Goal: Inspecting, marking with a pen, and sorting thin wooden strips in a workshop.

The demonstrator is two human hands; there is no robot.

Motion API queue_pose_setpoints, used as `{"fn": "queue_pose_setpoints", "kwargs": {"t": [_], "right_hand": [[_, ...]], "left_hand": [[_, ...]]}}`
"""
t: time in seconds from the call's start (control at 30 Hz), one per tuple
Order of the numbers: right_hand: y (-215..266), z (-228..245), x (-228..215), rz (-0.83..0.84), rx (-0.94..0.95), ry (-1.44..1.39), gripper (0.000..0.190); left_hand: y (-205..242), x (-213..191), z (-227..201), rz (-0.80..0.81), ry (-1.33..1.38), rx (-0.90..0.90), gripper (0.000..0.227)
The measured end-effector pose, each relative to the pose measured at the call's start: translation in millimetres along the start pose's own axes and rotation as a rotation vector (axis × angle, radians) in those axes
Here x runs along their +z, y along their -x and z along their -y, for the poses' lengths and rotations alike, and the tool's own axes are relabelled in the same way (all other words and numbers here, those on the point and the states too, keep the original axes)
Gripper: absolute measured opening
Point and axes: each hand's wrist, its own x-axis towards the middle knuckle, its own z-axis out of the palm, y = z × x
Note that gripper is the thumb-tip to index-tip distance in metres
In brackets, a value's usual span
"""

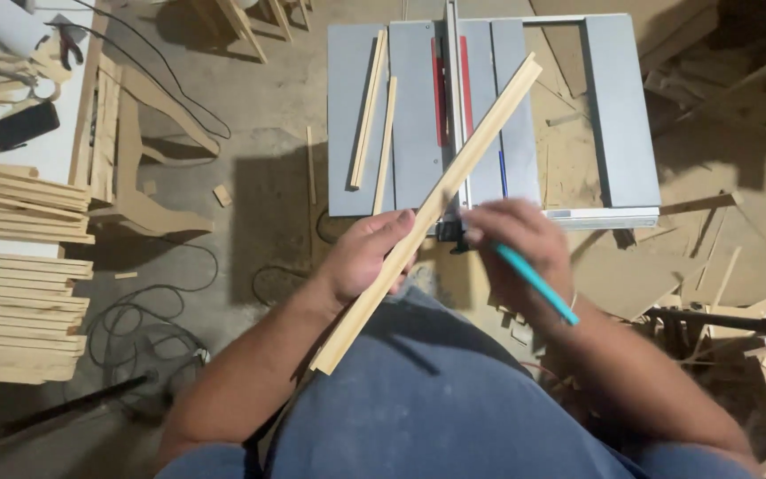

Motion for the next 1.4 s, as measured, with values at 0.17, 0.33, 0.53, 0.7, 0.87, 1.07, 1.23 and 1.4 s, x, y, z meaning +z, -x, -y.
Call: {"fn": "queue_pose_setpoints", "kwargs": {"t": [0.17,0.33,0.53,0.7,0.87,1.07,1.23,1.4], "right_hand": [[-2.8,-20.9,-5.9,0.134,0.206,-0.124,0.011],[-26.4,-44.6,-10.0,-0.063,0.089,0.006,0.013],[10.8,10.4,68.4,-0.012,-0.137,0.065,0.018],[7.6,71.3,109.9,0.099,-0.078,-0.057,0.011],[-17.3,62.9,100.2,-0.126,0.064,0.131,0.011],[24.9,63.6,137.2,-0.096,0.101,0.08,0.01],[-13.3,58.9,101.5,-0.112,0.083,0.165,0.01],[2.8,92.8,131.3,-0.101,0.066,0.161,0.012]], "left_hand": [[-4.0,-7.5,7.9,0.016,-0.006,-0.028,0.034],[-6.5,-14.2,-14.8,0.105,-0.025,-0.037,0.033],[-61.0,-42.6,-25.6,0.191,-0.056,-0.069,0.035],[-86.3,-52.7,-26.2,0.217,0.003,-0.065,0.033],[-108.9,-55.2,-19.5,0.284,-0.015,-0.051,0.04],[-105.8,-59.1,-27.4,0.269,0.02,-0.076,0.035],[-81.7,-59.3,-32.6,0.278,0.019,-0.095,0.035],[-80.2,-65.1,-27.0,0.246,-0.011,-0.043,0.039]]}}
